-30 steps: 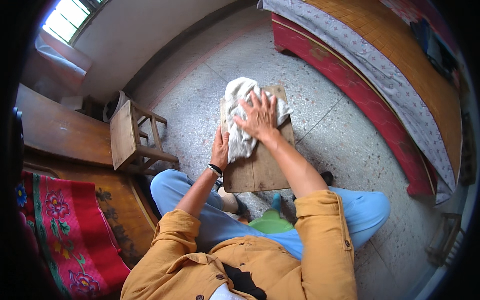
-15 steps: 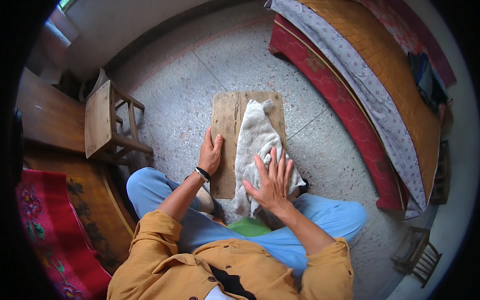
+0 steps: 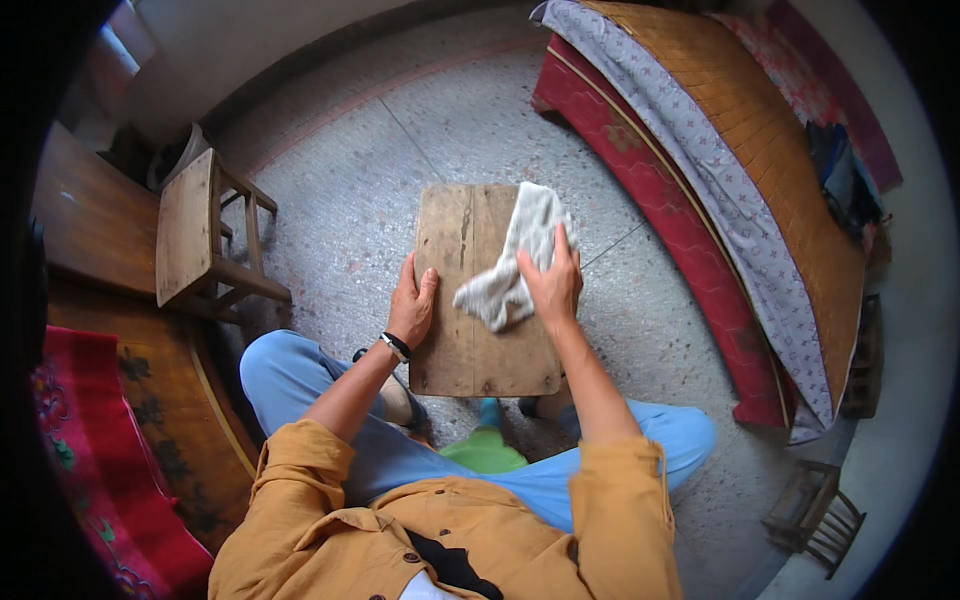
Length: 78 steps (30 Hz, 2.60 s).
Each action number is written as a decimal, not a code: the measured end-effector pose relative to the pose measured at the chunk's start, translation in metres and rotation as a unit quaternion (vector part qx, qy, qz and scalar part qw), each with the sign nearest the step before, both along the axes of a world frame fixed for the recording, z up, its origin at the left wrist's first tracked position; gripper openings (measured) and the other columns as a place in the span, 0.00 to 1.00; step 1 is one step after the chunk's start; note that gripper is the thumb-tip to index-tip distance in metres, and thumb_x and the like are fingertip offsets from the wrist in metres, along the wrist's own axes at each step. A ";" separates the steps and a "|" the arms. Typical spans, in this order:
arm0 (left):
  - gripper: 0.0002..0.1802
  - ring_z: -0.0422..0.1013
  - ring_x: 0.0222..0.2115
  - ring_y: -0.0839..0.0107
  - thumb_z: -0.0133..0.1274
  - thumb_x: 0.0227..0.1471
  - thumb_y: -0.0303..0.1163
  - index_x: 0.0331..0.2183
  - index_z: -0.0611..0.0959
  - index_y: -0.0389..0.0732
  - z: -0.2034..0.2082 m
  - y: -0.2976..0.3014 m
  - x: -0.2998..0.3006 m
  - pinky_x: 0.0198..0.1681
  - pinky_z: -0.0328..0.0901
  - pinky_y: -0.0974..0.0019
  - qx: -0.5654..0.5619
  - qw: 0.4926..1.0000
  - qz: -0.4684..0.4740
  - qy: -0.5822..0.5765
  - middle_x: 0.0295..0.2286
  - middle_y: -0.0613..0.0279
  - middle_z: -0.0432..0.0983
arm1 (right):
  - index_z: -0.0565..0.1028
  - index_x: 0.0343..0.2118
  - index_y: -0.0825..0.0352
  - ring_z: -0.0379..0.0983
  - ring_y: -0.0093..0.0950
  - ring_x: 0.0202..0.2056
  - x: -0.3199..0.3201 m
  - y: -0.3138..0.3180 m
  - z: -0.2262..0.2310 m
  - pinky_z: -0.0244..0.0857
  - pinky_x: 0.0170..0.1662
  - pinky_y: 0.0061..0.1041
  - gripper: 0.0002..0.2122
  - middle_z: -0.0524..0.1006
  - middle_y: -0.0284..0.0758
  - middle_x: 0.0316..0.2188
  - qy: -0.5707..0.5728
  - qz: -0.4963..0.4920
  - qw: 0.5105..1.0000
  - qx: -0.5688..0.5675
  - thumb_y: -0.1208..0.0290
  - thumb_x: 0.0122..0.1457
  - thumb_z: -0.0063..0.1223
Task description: The person sits on a low stool and wipes a wooden stool with a white cloth. They clean the legs and the seat of the stool thoroughly. After cleaning, they place the stool next to a stack of other stools.
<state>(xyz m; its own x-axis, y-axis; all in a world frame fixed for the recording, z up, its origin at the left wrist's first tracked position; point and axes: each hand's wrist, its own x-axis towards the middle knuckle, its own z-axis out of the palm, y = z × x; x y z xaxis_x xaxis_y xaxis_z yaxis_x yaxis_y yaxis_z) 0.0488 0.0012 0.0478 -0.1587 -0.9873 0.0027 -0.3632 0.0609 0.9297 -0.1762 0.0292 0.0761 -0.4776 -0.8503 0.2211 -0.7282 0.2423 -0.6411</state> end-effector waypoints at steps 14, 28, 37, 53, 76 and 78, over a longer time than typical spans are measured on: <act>0.31 0.65 0.49 0.44 0.43 0.60 0.43 0.57 0.60 0.33 0.008 0.001 -0.004 0.51 0.61 0.54 -0.001 1.000 -0.002 0.017 0.48 0.37 0.67 | 0.60 0.57 0.77 0.73 0.43 0.45 -0.009 -0.006 0.015 0.67 0.46 0.35 0.37 0.74 0.54 0.43 -0.116 0.050 0.992 -0.001 0.59 0.49 0.60; 0.31 0.66 0.48 0.43 0.44 0.59 0.43 0.57 0.59 0.34 0.005 0.004 -0.007 0.51 0.61 0.53 0.004 1.000 0.002 0.016 0.48 0.36 0.68 | 0.60 0.57 0.77 0.69 0.47 0.50 0.014 0.132 0.003 0.63 0.52 0.35 0.34 0.70 0.57 0.48 -0.080 0.075 0.994 0.005 0.65 0.50 0.61; 0.31 0.64 0.51 0.45 0.44 0.59 0.43 0.57 0.60 0.32 0.001 0.000 -0.004 0.53 0.59 0.55 0.001 1.000 0.004 0.013 0.50 0.36 0.65 | 0.62 0.56 0.77 0.72 0.47 0.46 -0.015 -0.003 0.009 0.65 0.49 0.34 0.34 0.74 0.57 0.44 -0.149 0.043 0.988 0.018 0.60 0.50 0.59; 0.30 0.67 0.47 0.43 0.45 0.59 0.42 0.56 0.61 0.34 0.006 0.004 -0.006 0.49 0.62 0.53 -0.006 0.999 0.002 0.046 0.46 0.37 0.69 | 0.61 0.57 0.75 0.67 0.50 0.50 0.019 0.143 0.002 0.61 0.53 0.38 0.33 0.69 0.57 0.49 -0.072 0.087 0.994 -0.010 0.64 0.50 0.60; 0.30 0.65 0.50 0.46 0.40 0.61 0.45 0.56 0.62 0.33 -0.005 0.003 -0.004 0.52 0.60 0.56 0.017 0.997 0.011 0.068 0.49 0.37 0.67 | 0.69 0.54 0.59 0.41 0.56 0.63 0.087 0.122 0.028 0.30 0.61 0.59 0.28 0.56 0.49 0.61 0.149 0.265 0.950 0.070 0.53 0.50 0.56; 0.29 0.66 0.50 0.47 0.39 0.62 0.44 0.56 0.62 0.32 -0.003 0.002 -0.003 0.52 0.60 0.57 0.026 0.996 0.003 0.084 0.49 0.38 0.67 | 0.69 0.55 0.58 0.42 0.53 0.64 0.078 0.083 0.032 0.30 0.62 0.57 0.28 0.56 0.46 0.62 0.152 0.254 0.953 0.070 0.52 0.51 0.55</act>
